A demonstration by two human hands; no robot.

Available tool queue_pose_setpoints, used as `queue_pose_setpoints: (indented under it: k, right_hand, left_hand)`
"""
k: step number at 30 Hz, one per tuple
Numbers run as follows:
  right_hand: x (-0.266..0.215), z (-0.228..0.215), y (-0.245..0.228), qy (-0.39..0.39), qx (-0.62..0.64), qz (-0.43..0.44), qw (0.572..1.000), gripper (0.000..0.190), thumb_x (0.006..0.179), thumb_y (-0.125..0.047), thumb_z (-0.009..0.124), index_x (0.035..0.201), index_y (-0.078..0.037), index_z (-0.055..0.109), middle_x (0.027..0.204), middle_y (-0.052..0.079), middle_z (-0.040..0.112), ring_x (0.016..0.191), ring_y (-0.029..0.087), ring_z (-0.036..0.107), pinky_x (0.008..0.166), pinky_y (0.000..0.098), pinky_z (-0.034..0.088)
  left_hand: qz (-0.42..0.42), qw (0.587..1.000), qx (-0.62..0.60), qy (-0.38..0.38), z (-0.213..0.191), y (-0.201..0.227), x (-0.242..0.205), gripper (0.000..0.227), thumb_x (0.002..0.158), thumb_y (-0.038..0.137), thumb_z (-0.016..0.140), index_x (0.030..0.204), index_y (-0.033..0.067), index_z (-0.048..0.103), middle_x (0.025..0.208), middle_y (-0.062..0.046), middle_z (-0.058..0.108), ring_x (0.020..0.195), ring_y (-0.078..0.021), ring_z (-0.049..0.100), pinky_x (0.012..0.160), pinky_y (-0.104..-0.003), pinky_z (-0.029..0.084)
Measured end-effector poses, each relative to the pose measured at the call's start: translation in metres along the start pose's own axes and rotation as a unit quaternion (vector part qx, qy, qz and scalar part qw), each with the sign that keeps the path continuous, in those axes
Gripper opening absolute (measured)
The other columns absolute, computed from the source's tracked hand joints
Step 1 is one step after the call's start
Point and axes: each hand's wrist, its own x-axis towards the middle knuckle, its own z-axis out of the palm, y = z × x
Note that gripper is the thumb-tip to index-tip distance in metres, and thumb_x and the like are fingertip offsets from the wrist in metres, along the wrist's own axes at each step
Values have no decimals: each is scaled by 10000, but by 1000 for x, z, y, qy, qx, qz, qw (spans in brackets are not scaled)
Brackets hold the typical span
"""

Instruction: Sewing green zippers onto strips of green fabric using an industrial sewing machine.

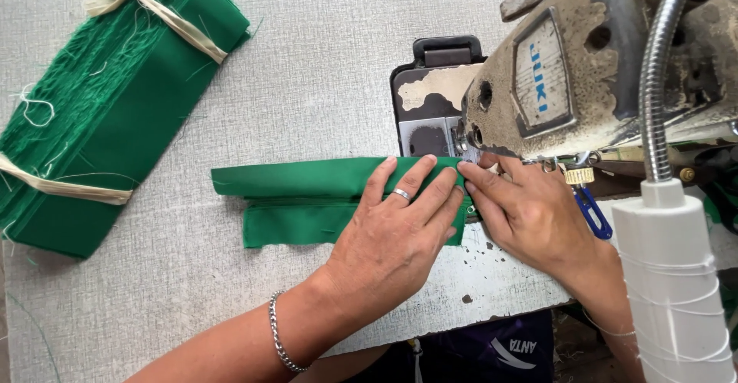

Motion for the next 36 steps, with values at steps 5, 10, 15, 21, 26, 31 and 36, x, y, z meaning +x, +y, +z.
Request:
queue_pose_setpoints:
  k: [5,10,15,21,26,31,36]
  right_hand:
    - [-13,16,7,-8,-61,51,997,350,978,-215,659,1318,-255,727,1047,53,706,706,300,654,569,528,461]
    - [-7,11,9,51,-45,-3,998,284,1008,-167,721,1288,-147,759,984,117,770,685,250,678,489,443,465]
    - [-11,9,18,46,36,-70,996,371,953,49,625,1296,-45,729,1128,221,713,654,288,589,480,410,440]
    - [-13,15,23,53,59,-67,995,319,1019,103,631,1272,-28,773,1136,290,702,706,337,563,568,462,429]
    - [-12,11,20,64,84,-92,990,258,964,122,644,1146,8,787,1040,267,680,712,341,578,552,438,404]
    - [-16,19,22,68,18,-50,996,349,972,91,661,1226,-90,818,1101,154,721,635,310,534,572,441,450]
    - [-19,18,19,74,-6,-46,996,340,993,88,682,1223,-113,831,1083,133,722,633,297,536,560,422,428]
  left_hand:
    - [-14,1000,4,-4,2,-2,3,327,998,243,630,1271,66,659,1387,-114,586,1347,-304,542,1135,-517,373]
    - [-22,1000,2,-6,5,-1,6,304,1012,227,603,1265,69,667,1413,-122,589,1360,-304,539,1142,-522,361]
    - [-35,999,14,-6,8,0,6,315,1015,147,509,1270,68,675,1419,-139,594,1357,-324,550,1137,-543,379]
    - [-45,999,9,-1,15,1,4,262,1074,149,552,1277,51,685,1415,-139,595,1365,-334,564,1166,-531,352]
    - [-35,999,15,-27,7,12,2,325,1045,114,499,1303,32,679,1404,-148,592,1345,-339,562,1138,-548,380]
    - [-55,997,21,-40,13,8,7,353,1054,213,636,1364,45,655,1456,-133,564,1374,-334,546,1162,-569,374]
    - [-41,999,10,-18,15,7,7,294,1082,177,586,1325,47,687,1442,-143,588,1371,-351,552,1157,-571,381]
